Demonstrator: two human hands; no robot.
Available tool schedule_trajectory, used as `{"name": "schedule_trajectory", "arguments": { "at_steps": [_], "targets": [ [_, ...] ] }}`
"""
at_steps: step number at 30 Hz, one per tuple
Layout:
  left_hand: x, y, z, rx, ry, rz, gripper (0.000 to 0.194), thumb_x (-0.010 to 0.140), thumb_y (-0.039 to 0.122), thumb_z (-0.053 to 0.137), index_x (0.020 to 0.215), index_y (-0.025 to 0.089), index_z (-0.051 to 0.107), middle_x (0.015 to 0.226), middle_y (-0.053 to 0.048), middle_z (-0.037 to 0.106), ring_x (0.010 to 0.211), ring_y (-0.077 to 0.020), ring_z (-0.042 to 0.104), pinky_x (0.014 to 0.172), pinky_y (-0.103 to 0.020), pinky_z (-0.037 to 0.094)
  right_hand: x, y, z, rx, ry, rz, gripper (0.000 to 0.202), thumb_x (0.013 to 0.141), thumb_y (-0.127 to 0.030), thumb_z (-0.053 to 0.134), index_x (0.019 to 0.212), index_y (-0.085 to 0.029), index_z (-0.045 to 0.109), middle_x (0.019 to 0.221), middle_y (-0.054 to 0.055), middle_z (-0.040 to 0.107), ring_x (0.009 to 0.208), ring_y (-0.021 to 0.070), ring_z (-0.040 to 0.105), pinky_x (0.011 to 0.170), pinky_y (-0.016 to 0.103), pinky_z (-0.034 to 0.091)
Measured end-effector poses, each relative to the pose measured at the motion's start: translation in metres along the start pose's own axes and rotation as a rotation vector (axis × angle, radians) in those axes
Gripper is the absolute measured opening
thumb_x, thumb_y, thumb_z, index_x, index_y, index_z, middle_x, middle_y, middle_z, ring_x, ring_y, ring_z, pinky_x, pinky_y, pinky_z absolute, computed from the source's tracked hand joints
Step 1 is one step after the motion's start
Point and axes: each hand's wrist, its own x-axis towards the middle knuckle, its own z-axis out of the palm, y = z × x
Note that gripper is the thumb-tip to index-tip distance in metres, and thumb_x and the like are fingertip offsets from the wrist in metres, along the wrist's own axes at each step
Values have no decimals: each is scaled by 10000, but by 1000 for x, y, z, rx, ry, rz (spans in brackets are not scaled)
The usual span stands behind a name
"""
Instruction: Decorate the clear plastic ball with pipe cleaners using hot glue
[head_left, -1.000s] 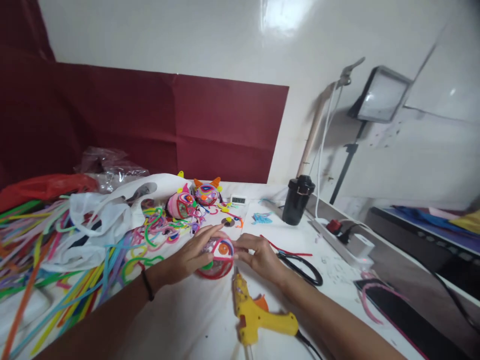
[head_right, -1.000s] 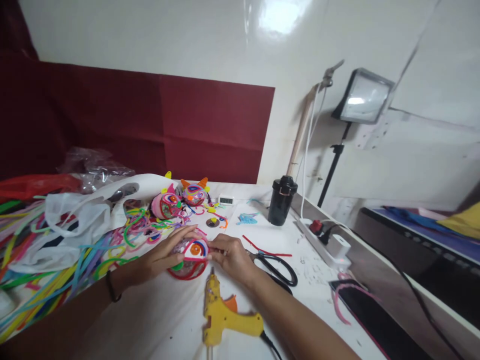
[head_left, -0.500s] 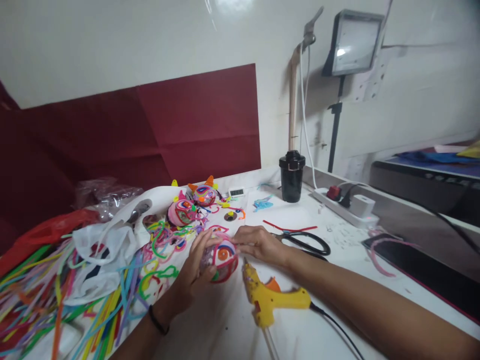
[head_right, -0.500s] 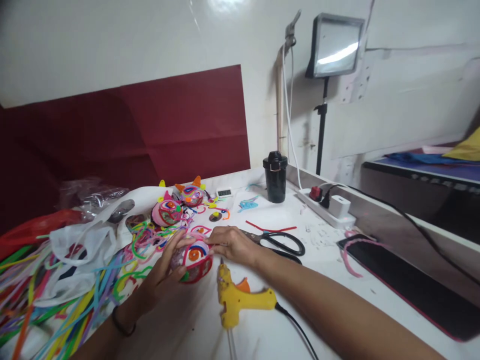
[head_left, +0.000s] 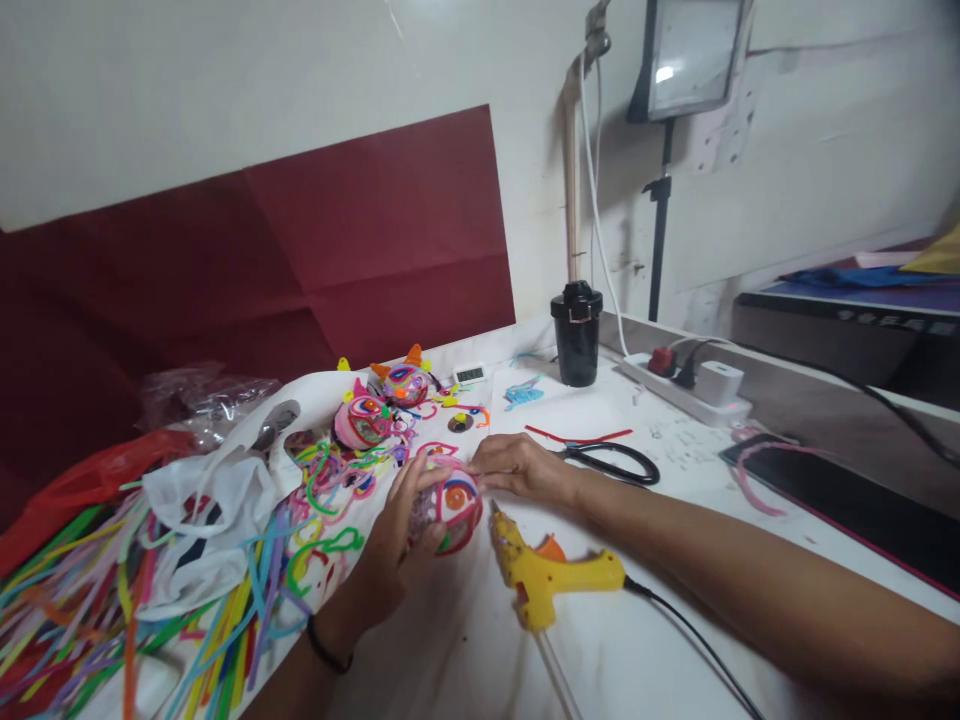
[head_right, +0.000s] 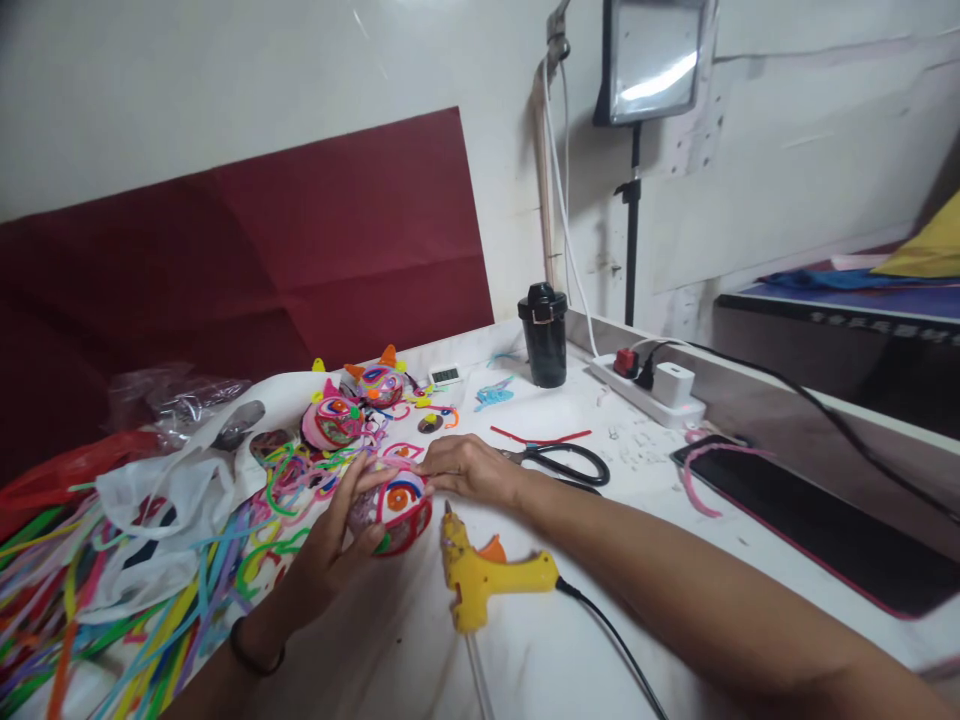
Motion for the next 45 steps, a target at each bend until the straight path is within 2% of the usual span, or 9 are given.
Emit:
{"name": "schedule_trajectory", "arguments": {
  "at_steps": [5,11,19,24,33,40,45],
  "targets": [
    [2,3,3,-24,19,1,695,974,308,488,1540,288,84,1420,-112,538,1441,-294,320,1168,-552,223,1,0,-3,14,-25,14,397,944,-457,554,1077,-138,751,839,129,717,782,178,683,691,266,534],
    [2,7,9,12,41,-7,691,971,307,483,1539,283,90,1426,-127,525,1410,-305,368,1151,-551,266,-3,-1,-4,12,-49,43,380,960,-430,542,1108,-142,741,841,118,714,755,163,667,667,251,520],
    [2,10,9,65,43,12,704,972,278,475,1540,321,61,1442,-107,516,1417,-300,359,1165,-566,242,-5,0,-1,1,-26,18,346,967,-398,547,1124,-155,737,821,104,709,741,160,648,665,250,510],
    [1,11,9,57,45,21,707,976,285,477,1546,301,60,1422,-113,534,1416,-301,364,1173,-573,233,-5,-1,-1,-7,-29,18,347,969,-393,544,1117,-145,735,846,120,716,761,169,652,667,255,513],
    [-2,14,8,69,62,16,707,966,287,507,1548,297,106,1418,-117,555,1408,-311,397,1168,-545,289,-8,-3,1,-44,-28,20,351,973,-399,526,1110,-152,734,850,118,722,779,183,662,692,281,525],
    [-8,6,9,51,46,-37,704,970,291,496,1547,314,92,1450,-126,526,1396,-318,420,1160,-572,300,-6,-8,0,-51,-40,29,331,972,-388,531,1143,-175,718,868,107,717,786,172,663,698,265,522],
    [-12,0,9,77,50,-55,699,967,296,506,1550,335,123,1495,-114,483,1398,-319,422,1160,-548,322,-6,-8,1,-68,-34,21,323,967,-384,546,1118,-161,726,860,114,718,795,180,658,712,276,520]
  ]
}}
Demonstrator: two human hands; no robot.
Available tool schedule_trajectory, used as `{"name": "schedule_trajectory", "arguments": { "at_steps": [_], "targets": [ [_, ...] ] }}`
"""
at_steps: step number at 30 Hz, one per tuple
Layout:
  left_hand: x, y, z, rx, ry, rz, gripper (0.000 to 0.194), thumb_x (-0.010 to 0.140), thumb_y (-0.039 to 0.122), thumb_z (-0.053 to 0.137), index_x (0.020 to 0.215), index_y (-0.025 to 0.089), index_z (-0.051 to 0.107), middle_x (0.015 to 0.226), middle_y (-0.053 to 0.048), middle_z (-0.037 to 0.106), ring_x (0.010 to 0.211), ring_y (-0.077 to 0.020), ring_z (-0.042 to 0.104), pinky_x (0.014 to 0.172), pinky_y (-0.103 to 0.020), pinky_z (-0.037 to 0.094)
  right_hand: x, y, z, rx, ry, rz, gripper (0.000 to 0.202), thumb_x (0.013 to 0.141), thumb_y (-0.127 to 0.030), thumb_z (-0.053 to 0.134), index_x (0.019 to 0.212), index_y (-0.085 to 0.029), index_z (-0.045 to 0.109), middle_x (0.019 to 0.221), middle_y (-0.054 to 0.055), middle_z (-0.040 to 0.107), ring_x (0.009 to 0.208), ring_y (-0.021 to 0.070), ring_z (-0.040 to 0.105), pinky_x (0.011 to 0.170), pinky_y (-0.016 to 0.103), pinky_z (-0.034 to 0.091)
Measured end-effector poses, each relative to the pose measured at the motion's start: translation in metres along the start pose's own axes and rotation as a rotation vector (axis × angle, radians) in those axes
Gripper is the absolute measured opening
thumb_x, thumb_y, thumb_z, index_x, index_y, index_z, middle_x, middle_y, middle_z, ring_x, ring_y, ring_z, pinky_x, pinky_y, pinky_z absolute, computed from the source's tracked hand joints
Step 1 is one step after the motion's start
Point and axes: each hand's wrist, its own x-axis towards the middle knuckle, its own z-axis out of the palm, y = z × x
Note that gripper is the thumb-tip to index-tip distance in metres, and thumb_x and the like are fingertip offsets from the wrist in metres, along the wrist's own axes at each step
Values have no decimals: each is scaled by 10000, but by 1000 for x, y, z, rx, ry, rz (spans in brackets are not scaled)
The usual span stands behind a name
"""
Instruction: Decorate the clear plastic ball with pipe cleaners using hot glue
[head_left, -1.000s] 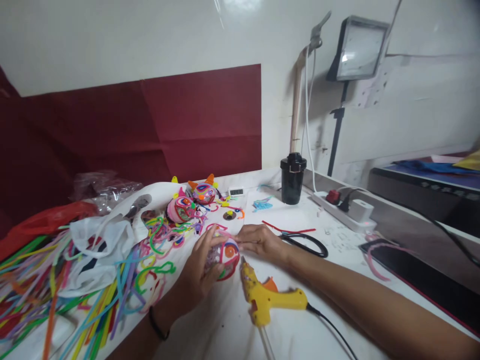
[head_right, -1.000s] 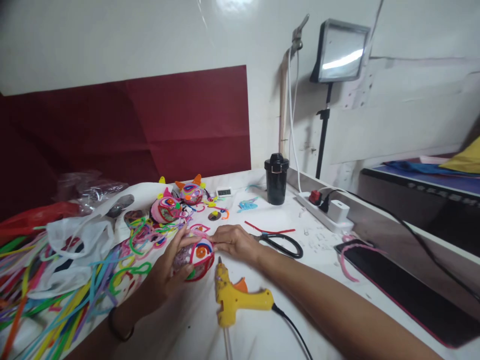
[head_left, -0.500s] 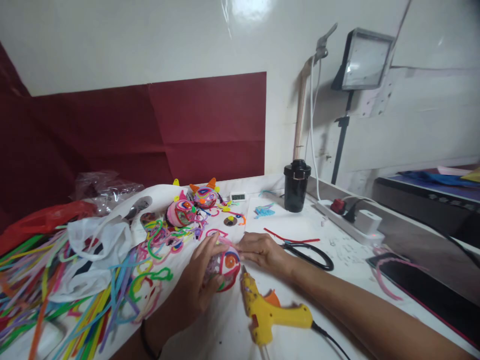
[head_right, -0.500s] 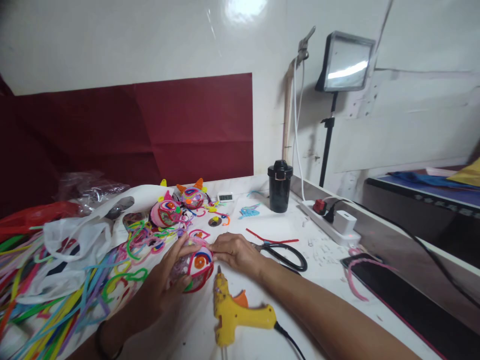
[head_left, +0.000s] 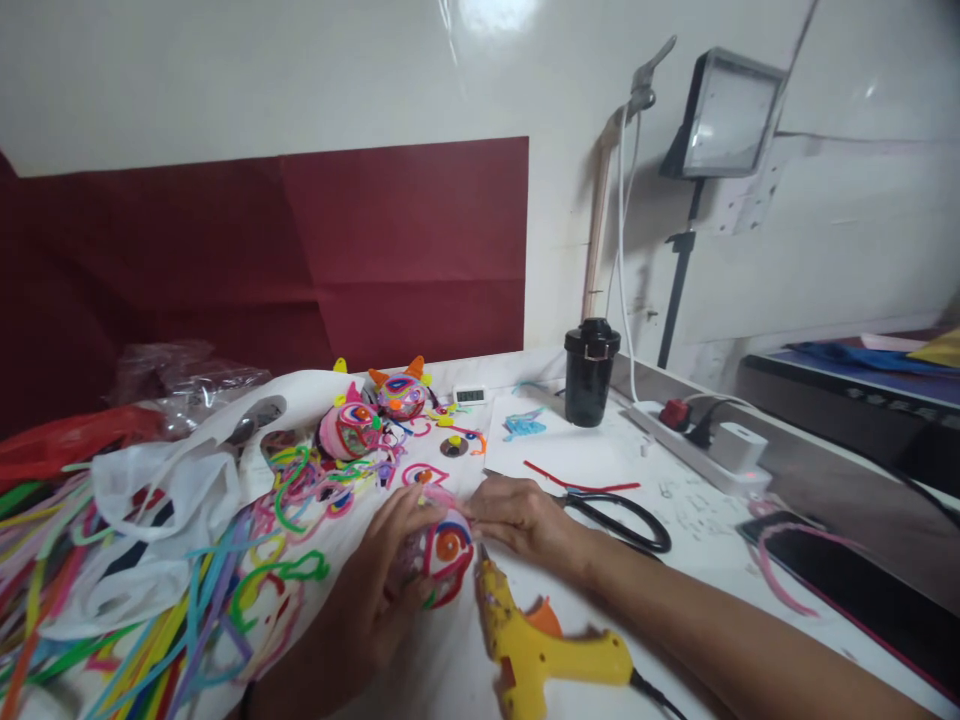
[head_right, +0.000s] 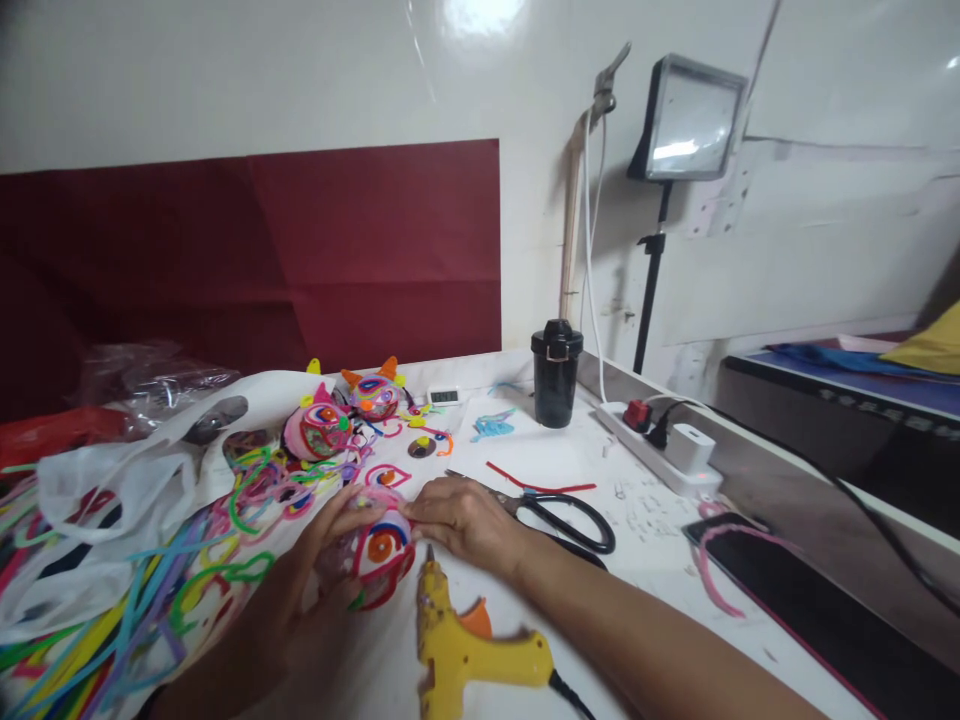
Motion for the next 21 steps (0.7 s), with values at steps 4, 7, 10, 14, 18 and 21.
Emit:
{"name": "schedule_trajectory", "arguments": {
  "at_steps": [4,7,10,14,18,21],
  "targets": [
    [-3,-3,3,9,69,14,689,952,303,537,1541,340,180,1443,-85,547,1383,-305,447,1166,-506,338,0,-1,1,3,3,-13,304,973,-367,542,1104,-168,732,879,113,725,815,178,667,730,276,521],
    [-5,-4,6,-14,105,-8,674,948,331,544,1535,325,212,1400,-86,585,1363,-309,469,1167,-509,340,0,-2,1,7,2,-8,295,974,-356,543,1121,-175,724,881,110,725,820,179,666,728,274,520],
    [-4,-3,5,0,91,4,673,957,314,529,1541,328,194,1429,-86,558,1384,-308,441,1171,-521,329,0,-2,1,-12,4,-15,296,975,-348,541,1136,-170,715,870,110,721,807,183,662,715,277,518],
    [0,0,0,22,17,39,704,966,272,511,1554,337,130,1453,-92,535,1390,-305,436,1172,-523,325,-1,-2,0,-31,-1,-14,283,976,-334,541,1121,-166,716,877,114,721,808,184,664,716,276,523],
    [2,2,-1,9,39,58,712,959,262,524,1547,337,129,1420,-80,565,1391,-294,434,1186,-540,284,-4,-2,0,-59,1,-2,296,972,-354,540,1129,-172,713,887,112,719,806,178,667,718,270,527],
    [1,1,0,11,23,51,715,954,246,532,1540,347,136,1430,-64,554,1418,-283,391,1196,-532,262,-4,-4,0,-43,7,3,296,971,-348,543,1146,-173,707,882,109,718,801,176,666,711,264,526]
  ]
}}
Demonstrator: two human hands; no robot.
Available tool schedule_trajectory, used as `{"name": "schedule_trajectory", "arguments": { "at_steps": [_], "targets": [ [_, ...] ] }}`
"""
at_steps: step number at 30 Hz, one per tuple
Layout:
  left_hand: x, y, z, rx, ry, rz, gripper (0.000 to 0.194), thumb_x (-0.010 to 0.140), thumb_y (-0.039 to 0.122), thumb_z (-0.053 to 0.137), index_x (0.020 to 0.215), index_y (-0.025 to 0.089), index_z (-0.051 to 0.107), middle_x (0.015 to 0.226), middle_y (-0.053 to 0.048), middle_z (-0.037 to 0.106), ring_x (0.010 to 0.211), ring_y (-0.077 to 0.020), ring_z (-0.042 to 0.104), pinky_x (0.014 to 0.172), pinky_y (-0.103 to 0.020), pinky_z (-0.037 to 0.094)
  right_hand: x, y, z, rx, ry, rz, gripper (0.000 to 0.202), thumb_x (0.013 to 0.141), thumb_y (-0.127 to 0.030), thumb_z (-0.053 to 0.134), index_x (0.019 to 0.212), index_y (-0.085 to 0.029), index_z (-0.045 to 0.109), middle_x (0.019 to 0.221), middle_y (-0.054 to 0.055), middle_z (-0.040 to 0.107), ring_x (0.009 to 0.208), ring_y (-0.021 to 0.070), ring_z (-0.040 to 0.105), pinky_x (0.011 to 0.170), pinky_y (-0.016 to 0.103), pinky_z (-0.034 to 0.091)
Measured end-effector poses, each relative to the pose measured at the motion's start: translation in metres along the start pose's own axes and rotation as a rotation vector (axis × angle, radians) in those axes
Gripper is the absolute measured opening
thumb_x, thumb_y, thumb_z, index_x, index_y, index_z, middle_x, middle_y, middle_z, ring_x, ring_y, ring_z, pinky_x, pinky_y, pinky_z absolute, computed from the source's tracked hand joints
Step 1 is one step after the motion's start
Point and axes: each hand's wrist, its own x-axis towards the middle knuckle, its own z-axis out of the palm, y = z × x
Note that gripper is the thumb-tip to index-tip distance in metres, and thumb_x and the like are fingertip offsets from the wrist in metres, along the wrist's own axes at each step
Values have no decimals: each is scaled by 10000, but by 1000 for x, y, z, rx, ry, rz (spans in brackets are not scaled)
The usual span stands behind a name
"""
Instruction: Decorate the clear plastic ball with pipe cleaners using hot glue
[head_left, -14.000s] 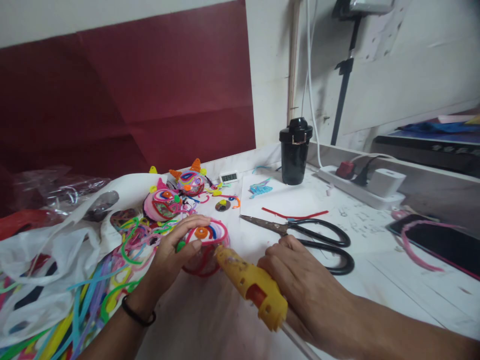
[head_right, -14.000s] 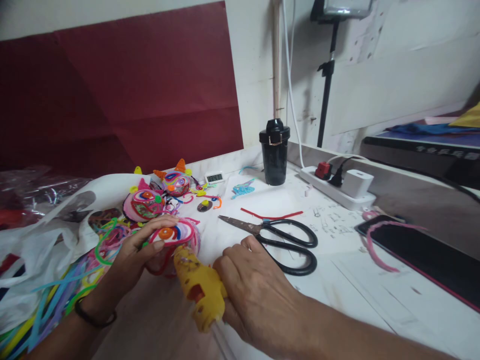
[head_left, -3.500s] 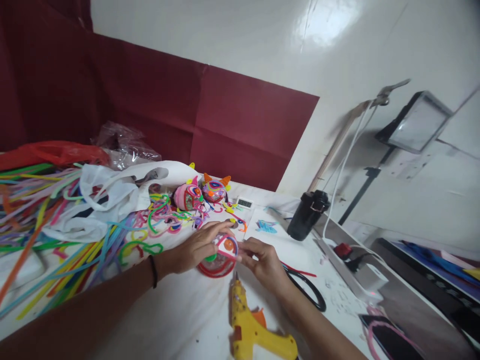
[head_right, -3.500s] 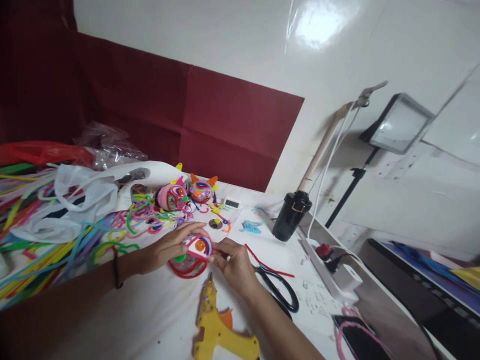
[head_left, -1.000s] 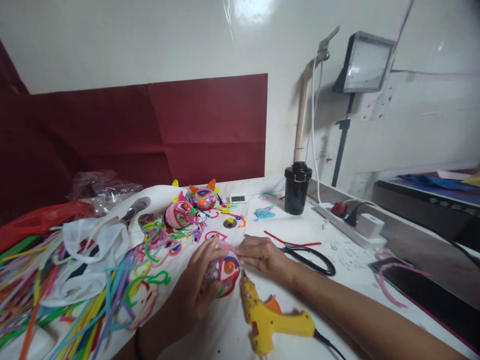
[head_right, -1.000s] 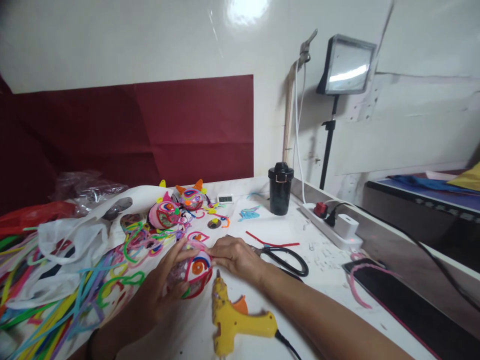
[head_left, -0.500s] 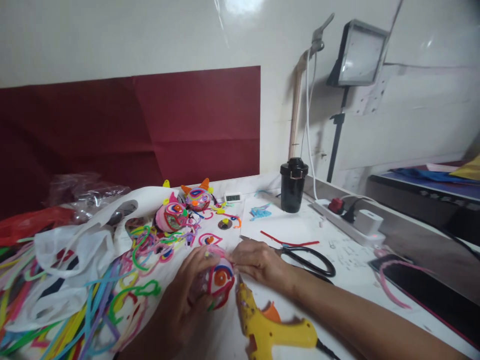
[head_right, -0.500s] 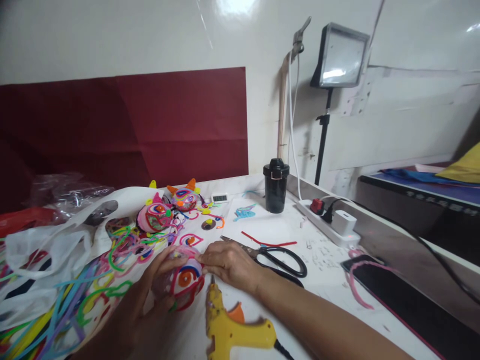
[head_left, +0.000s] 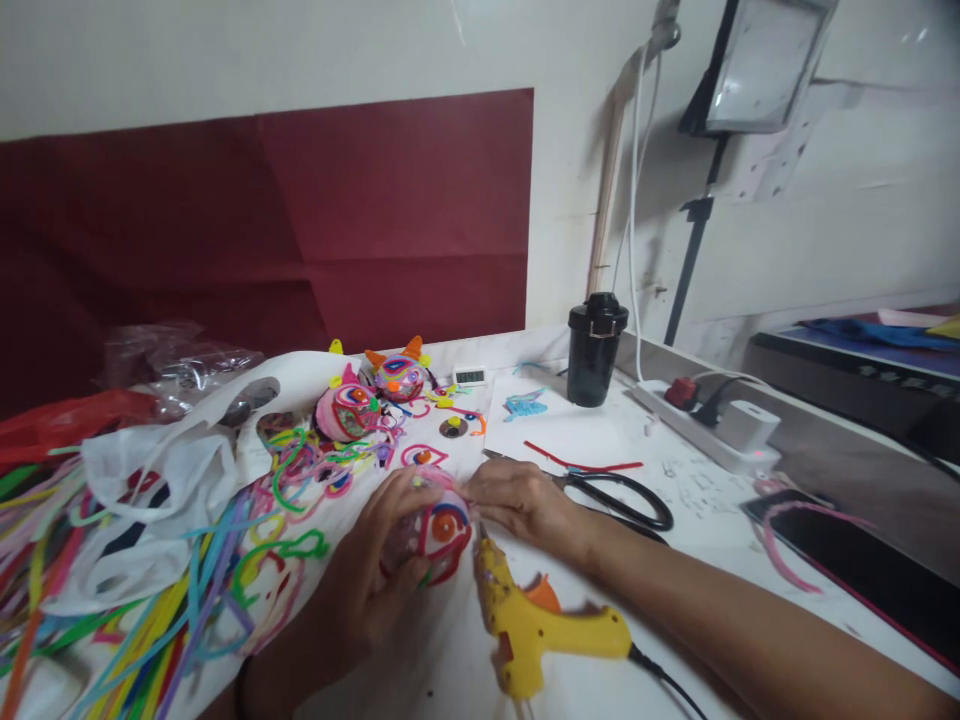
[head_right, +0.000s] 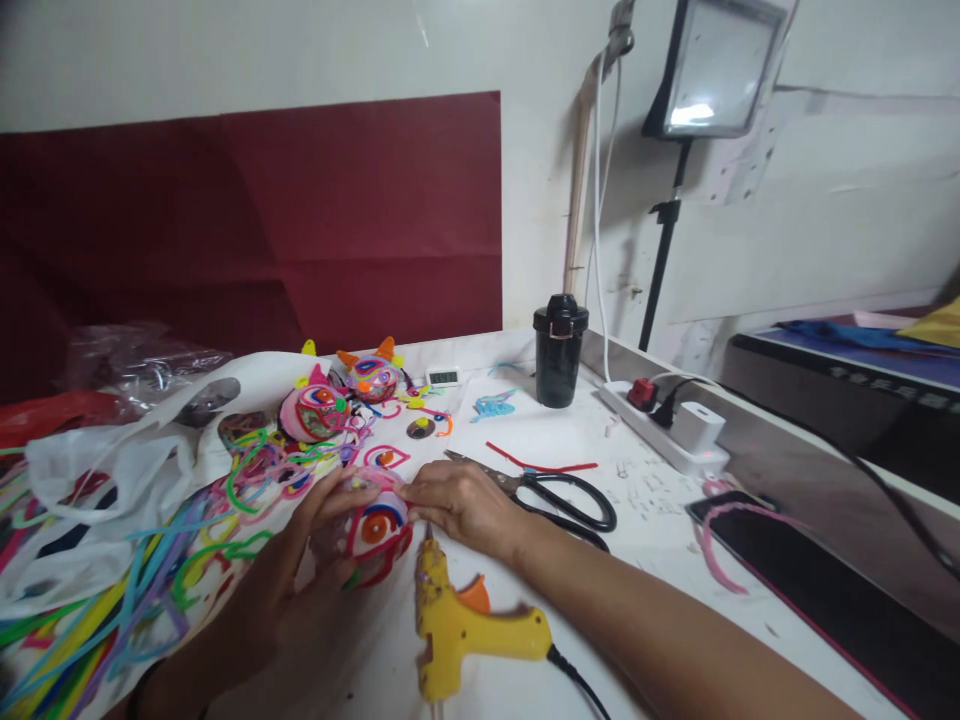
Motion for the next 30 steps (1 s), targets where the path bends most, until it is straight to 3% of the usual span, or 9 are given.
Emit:
{"name": "schedule_trajectory", "arguments": {
  "at_steps": [12,19,30],
  "targets": [
    [1,6,-2,-48,-41,-25,719,963,235,512,1548,290,97,1440,-118,533,1388,-304,425,1184,-563,265,1,-1,-1,21,-5,-3,284,967,-328,553,1164,-187,701,885,111,716,804,185,673,711,275,536],
    [1,6,-3,4,-47,-16,748,951,233,534,1550,345,101,1506,-87,470,1411,-302,398,1174,-519,310,2,-3,-1,9,12,-20,294,978,-340,529,1146,-179,709,832,105,702,759,179,653,670,265,522],
    [5,11,-5,-4,-21,25,718,952,216,520,1544,335,131,1488,-93,488,1393,-302,425,1157,-512,340,0,1,3,16,47,-57,275,976,-313,544,1147,-174,709,829,100,706,755,175,648,663,260,518]
  ]
}}
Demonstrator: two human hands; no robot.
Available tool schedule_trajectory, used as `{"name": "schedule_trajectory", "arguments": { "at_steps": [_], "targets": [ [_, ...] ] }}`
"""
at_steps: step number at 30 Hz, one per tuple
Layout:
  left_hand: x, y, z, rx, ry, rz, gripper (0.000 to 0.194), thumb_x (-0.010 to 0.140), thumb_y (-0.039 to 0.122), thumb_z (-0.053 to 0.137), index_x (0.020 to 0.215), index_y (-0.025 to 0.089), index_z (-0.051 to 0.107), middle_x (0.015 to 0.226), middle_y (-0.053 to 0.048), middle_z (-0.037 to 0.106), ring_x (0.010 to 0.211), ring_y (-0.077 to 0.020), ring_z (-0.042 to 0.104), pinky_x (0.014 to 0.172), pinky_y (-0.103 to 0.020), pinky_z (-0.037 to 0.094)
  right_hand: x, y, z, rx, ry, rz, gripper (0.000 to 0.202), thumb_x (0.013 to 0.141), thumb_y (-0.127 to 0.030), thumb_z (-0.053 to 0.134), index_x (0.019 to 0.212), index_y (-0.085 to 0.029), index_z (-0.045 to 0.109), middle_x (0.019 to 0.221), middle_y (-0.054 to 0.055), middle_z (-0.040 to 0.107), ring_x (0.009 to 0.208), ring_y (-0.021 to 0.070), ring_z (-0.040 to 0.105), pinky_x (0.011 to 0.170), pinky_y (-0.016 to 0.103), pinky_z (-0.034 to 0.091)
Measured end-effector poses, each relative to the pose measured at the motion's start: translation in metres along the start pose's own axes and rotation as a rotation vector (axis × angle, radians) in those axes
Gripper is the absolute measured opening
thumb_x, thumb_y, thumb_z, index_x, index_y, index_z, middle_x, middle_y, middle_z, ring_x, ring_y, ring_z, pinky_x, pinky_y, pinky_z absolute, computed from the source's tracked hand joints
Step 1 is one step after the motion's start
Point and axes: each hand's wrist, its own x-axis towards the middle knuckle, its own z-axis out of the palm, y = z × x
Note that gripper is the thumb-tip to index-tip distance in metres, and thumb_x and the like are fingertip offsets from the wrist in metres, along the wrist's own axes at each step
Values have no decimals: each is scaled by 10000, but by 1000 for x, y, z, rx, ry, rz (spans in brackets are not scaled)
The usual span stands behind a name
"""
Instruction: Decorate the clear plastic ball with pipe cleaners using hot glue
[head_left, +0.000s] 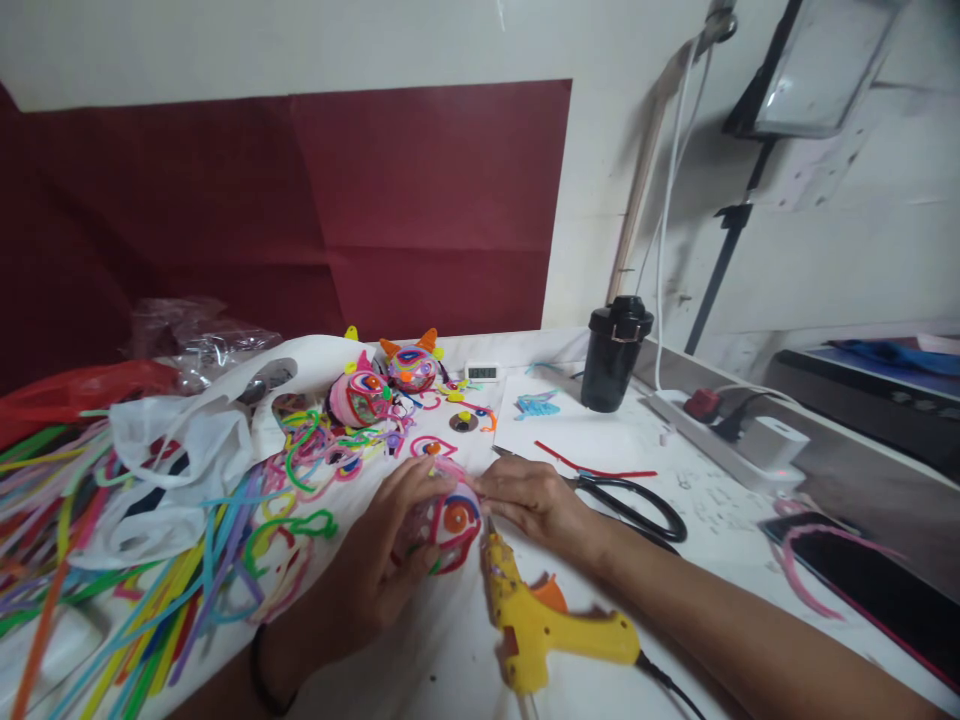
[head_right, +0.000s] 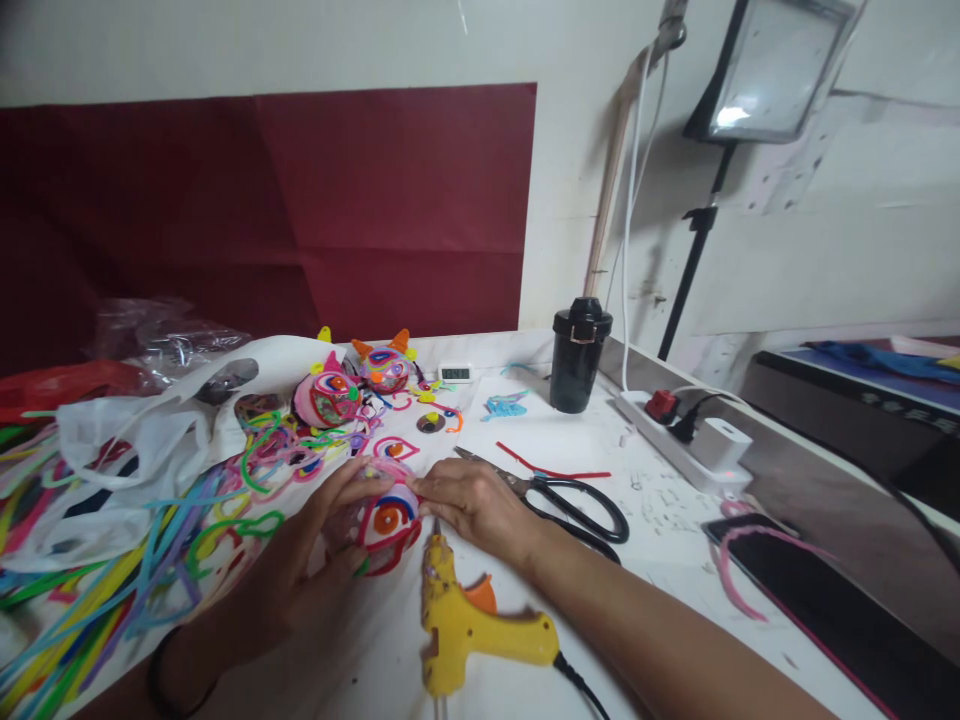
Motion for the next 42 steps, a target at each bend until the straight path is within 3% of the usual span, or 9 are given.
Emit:
{"name": "schedule_trajectory", "arguments": {
  "at_steps": [42],
  "targets": [
    [-4,-3,2,11,-39,-46,739,963,206,494,1551,349,71,1527,-77,441,1441,-291,349,1188,-544,281,1,-2,-1,4,-25,45,304,978,-348,535,1166,-178,703,825,93,698,753,170,639,665,264,512]
  ]
}}
